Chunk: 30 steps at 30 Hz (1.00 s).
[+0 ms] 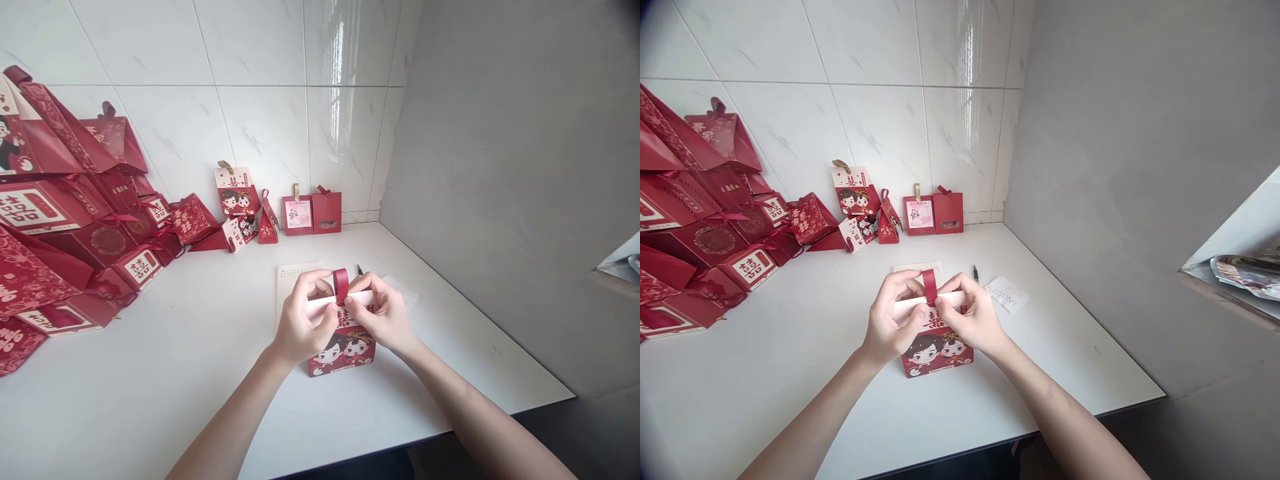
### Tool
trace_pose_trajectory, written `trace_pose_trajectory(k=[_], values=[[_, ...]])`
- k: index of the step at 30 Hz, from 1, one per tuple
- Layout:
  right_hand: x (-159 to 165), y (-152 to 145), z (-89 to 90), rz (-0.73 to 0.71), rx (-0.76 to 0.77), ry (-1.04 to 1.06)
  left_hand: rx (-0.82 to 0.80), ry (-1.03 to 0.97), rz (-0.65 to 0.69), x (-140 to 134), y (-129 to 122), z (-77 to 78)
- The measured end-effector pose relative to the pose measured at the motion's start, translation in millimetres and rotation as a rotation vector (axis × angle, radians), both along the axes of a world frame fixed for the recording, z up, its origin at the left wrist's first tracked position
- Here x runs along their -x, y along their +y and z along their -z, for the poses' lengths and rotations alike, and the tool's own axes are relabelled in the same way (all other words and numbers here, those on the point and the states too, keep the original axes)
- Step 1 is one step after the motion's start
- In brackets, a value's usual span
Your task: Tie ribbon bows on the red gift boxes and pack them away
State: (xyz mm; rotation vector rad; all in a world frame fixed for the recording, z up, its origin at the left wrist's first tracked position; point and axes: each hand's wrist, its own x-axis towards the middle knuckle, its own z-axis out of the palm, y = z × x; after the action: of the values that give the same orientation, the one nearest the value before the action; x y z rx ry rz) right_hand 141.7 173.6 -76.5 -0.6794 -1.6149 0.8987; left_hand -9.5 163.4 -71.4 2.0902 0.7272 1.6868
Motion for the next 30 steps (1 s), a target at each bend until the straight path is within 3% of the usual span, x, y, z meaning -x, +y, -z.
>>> trace_pose_trajectory(k=[17, 30], values=[[-2.0, 0.2, 1.2, -0.063, 0.071, 0.041, 0.094, -0.023, -0.016, -0.6, -1.7, 1.1], [-1.8, 1.8, 3.1, -0.049, 0.008, 0.101, 0.110, -0.040, 0.001, -0.5, -1.9, -1.6]])
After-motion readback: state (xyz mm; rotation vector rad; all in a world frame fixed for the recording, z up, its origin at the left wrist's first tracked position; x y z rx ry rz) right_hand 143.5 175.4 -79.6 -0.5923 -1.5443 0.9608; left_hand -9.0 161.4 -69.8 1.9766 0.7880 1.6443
